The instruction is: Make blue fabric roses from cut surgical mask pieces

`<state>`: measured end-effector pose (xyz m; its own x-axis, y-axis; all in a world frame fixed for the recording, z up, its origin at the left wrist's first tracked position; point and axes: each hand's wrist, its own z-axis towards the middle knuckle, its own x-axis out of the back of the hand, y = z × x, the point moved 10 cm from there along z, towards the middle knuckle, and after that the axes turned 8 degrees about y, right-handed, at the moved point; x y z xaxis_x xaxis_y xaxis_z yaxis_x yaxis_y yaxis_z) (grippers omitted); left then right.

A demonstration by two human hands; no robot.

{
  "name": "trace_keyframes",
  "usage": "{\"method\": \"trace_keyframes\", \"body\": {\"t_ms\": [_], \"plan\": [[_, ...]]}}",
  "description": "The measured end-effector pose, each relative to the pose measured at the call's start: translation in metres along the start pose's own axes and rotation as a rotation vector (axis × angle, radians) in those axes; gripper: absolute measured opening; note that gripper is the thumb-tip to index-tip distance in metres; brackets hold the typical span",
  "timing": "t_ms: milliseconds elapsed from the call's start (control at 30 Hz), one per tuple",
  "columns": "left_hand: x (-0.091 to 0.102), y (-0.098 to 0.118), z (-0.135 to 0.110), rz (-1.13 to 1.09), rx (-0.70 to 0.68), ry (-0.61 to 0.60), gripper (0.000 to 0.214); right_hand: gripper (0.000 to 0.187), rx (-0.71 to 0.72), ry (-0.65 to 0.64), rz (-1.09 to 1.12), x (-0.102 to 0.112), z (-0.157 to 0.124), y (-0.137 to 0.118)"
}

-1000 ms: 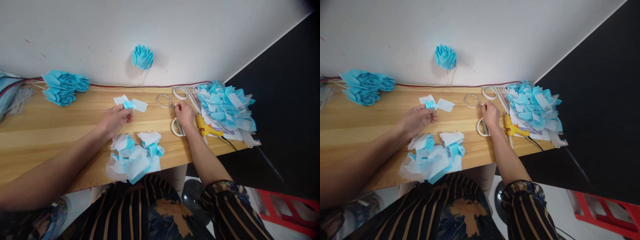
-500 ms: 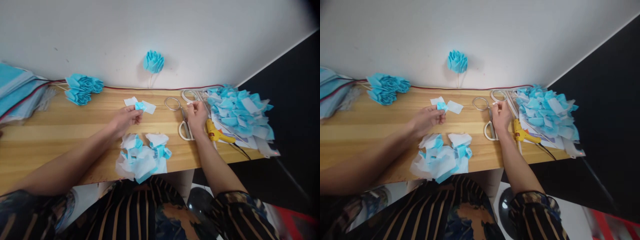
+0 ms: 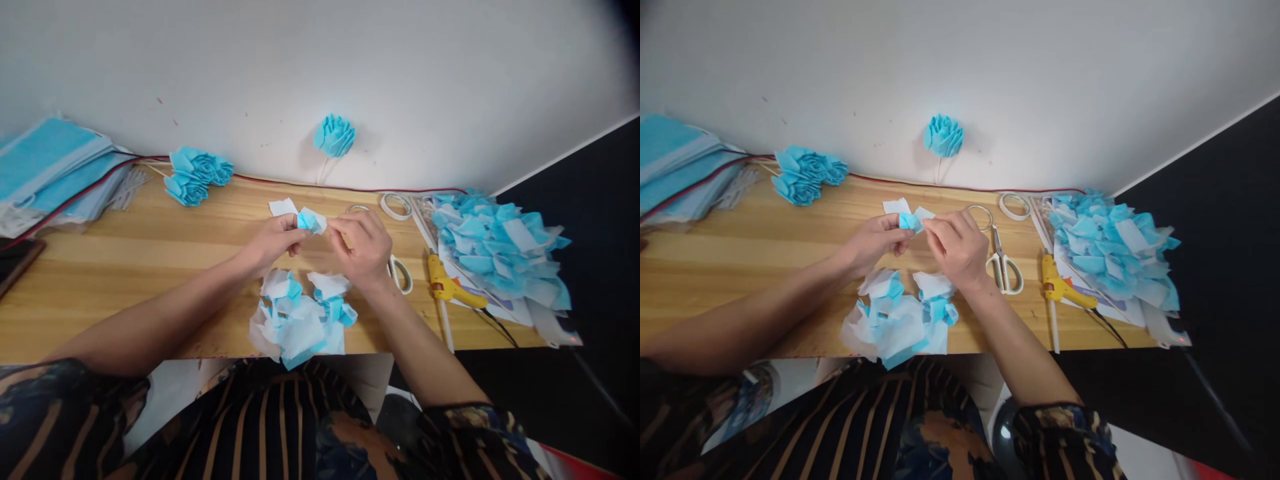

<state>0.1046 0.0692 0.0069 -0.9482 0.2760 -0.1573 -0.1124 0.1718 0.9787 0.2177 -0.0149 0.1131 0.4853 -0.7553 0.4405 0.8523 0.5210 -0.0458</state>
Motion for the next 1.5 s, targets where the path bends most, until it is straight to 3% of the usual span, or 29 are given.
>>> {"method": "trace_keyframes", "body": {"t_ms": [300, 500, 767, 900, 1067, 1500], "plan": [[0.001, -0.001, 0.002, -0.014, 0.019, 0.028, 0.005, 0.018, 0.027, 0.034, 0.011, -0.004, -0.006, -0.005], [0.001, -0.001, 0.001, -0.004, 0.023, 0.024, 0.006, 0.018, -0.021, -0.009, -0.008, -0.012, -0.005, 0.001], [0.0, 0.001, 0.0, -0.008, 0.002, 0.021, 0.01, 0.018, 0.089, 0.005, -0.119, -0.015, -0.004, -0.011], [0.002, -0.002, 0.0, -0.041, 0.032, 0.023, 0.008, 0.016, 0.028, 0.049, -0.061, -0.008, -0.007, -0.003], [0.001, -0.008, 0.001, -0.083, 0.072, -0.001, 0.013, 0.013, -0.063, 0.014, 0.014, -0.011, -0.014, 0.006], [0.0, -0.007, 0.0, -0.071, 0.056, 0.002, 0.009, 0.014, 0.071, 0.109, -0.067, -0.008, -0.011, -0.011]]}}
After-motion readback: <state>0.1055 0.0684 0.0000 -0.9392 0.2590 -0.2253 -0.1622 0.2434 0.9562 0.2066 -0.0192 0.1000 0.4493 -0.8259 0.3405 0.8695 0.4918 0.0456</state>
